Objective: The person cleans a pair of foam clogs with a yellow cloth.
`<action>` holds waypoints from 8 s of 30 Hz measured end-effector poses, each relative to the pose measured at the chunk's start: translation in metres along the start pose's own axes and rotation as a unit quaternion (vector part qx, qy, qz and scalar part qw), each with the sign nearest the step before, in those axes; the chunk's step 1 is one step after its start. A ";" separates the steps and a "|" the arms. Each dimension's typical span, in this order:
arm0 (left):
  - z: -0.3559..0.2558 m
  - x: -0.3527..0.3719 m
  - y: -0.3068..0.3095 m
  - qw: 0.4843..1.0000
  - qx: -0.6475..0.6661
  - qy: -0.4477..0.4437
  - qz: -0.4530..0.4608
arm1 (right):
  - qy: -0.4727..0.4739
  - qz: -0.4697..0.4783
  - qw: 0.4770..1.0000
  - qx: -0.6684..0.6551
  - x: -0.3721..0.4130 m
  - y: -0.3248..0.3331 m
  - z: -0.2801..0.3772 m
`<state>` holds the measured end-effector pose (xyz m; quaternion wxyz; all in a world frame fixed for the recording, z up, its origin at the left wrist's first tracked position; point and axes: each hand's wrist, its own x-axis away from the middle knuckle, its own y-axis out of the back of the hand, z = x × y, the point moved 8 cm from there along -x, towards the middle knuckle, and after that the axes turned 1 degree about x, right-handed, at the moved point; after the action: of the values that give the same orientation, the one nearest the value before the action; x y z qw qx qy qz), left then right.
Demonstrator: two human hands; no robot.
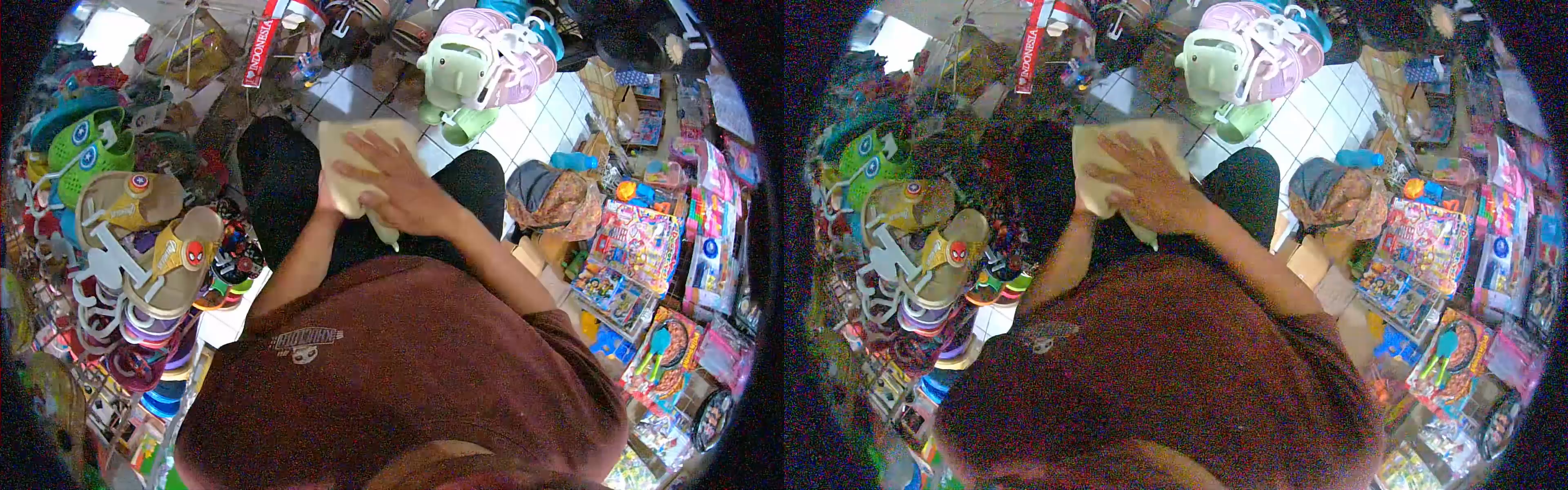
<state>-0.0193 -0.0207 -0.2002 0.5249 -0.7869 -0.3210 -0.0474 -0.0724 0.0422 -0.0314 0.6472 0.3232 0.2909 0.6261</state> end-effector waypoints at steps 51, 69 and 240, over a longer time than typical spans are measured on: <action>-0.029 -0.021 -0.002 0.961 -0.244 -0.040 -0.120 | 0.027 -0.124 0.972 -0.200 0.026 0.055 -0.015; -0.029 -0.011 0.001 0.935 -0.334 -0.064 -0.101 | -0.003 0.001 0.979 -0.205 0.063 -0.039 -0.011; 0.013 0.018 -0.023 0.960 -0.145 0.173 0.167 | -0.037 -0.186 0.727 -0.660 0.057 0.039 -0.101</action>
<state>-0.0215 0.0044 -0.1809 0.4531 -0.8768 -0.0792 -0.1403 -0.1729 0.1049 -0.0617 0.8112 -0.2234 -0.1658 0.5144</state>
